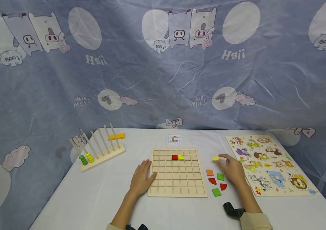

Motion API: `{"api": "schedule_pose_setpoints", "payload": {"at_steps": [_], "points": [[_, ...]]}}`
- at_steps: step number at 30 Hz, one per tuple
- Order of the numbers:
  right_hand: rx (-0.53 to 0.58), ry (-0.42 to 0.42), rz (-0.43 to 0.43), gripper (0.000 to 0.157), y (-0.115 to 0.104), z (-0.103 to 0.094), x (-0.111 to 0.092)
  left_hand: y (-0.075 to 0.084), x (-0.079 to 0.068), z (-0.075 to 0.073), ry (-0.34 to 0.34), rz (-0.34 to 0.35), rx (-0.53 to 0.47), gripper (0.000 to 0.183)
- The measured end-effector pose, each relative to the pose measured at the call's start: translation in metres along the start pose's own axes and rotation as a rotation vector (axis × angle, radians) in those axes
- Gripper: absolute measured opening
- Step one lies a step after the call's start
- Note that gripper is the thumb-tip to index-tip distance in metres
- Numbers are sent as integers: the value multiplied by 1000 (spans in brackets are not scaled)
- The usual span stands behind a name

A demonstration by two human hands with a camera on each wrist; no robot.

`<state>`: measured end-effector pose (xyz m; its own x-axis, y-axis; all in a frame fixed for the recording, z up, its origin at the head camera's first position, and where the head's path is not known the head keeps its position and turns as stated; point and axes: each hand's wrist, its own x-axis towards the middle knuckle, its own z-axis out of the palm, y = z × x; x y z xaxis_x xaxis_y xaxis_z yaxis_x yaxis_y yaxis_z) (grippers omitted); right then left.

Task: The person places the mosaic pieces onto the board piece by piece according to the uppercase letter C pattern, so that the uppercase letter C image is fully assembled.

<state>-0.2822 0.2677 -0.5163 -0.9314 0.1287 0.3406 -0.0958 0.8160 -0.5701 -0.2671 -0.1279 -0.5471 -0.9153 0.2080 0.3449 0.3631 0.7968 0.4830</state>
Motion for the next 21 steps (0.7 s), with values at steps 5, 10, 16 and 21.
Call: {"api": "schedule_pose_setpoints", "payload": {"at_steps": [5,10,16,21], "points": [[35,44,-95,34,-21,1,3,-1,0,-1,2,0,-1,60],[50,47,-161,35,-55,4,6,-1,0,-2,9,2,-11,60],[86,37,-242,34,-92,21,10,-1,-1,-2,21,17,-12,60],[115,25,-276,33,-114,41,16,0,0,-1,20,28,-13,60]]}}
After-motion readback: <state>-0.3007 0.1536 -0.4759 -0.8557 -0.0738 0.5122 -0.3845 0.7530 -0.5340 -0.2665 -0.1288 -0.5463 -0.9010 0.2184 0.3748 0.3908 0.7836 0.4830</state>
